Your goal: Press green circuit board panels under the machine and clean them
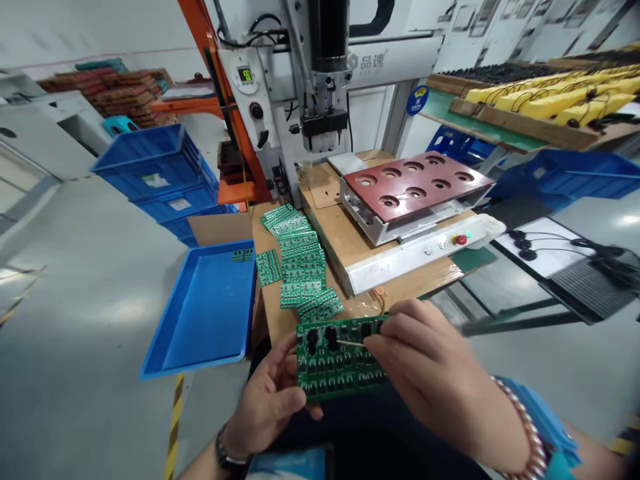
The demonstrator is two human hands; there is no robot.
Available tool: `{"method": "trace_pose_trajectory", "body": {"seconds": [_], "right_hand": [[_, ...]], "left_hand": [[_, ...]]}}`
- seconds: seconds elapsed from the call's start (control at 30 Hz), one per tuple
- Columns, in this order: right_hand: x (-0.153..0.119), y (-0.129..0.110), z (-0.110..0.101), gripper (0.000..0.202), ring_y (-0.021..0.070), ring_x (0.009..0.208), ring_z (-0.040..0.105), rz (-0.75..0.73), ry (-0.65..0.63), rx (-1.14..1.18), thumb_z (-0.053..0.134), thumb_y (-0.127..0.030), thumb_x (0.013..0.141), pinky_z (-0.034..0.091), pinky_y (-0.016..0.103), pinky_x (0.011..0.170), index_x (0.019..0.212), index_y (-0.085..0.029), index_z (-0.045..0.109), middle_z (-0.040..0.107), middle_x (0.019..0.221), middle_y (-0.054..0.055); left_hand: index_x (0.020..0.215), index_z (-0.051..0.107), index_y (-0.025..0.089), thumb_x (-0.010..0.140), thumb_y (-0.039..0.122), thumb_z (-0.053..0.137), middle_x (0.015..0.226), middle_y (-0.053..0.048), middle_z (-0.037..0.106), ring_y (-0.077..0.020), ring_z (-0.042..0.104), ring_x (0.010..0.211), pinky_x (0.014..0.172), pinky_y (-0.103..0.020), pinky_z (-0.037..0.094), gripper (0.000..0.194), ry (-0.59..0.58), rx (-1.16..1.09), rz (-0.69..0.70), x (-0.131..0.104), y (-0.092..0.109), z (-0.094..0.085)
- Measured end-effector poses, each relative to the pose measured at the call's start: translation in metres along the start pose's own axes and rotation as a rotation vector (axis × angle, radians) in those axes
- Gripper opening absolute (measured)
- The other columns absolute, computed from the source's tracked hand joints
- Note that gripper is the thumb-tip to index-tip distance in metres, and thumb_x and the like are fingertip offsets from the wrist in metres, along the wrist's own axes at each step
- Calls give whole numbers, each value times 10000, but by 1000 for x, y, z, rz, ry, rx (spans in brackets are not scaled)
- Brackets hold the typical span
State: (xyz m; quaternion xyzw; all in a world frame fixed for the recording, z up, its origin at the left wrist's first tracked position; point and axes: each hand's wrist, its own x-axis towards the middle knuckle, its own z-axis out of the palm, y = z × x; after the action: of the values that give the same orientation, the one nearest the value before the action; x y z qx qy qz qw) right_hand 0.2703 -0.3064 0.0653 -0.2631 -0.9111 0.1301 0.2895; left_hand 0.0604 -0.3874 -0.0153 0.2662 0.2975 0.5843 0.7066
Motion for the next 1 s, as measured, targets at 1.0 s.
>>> {"method": "trace_pose_trajectory", "body": {"seconds": [1.0], "right_hand": [[-1,-3,7,164,146,758,374,-5,-55,25,444,-98,851,323,301,662,823,-144,599,510,728,30]], "left_hand": [[1143,613,349,704,174,710,897,-23,721,-135,659,615,536,-215,557,483,2,13,23,1,-2,-1]]}}
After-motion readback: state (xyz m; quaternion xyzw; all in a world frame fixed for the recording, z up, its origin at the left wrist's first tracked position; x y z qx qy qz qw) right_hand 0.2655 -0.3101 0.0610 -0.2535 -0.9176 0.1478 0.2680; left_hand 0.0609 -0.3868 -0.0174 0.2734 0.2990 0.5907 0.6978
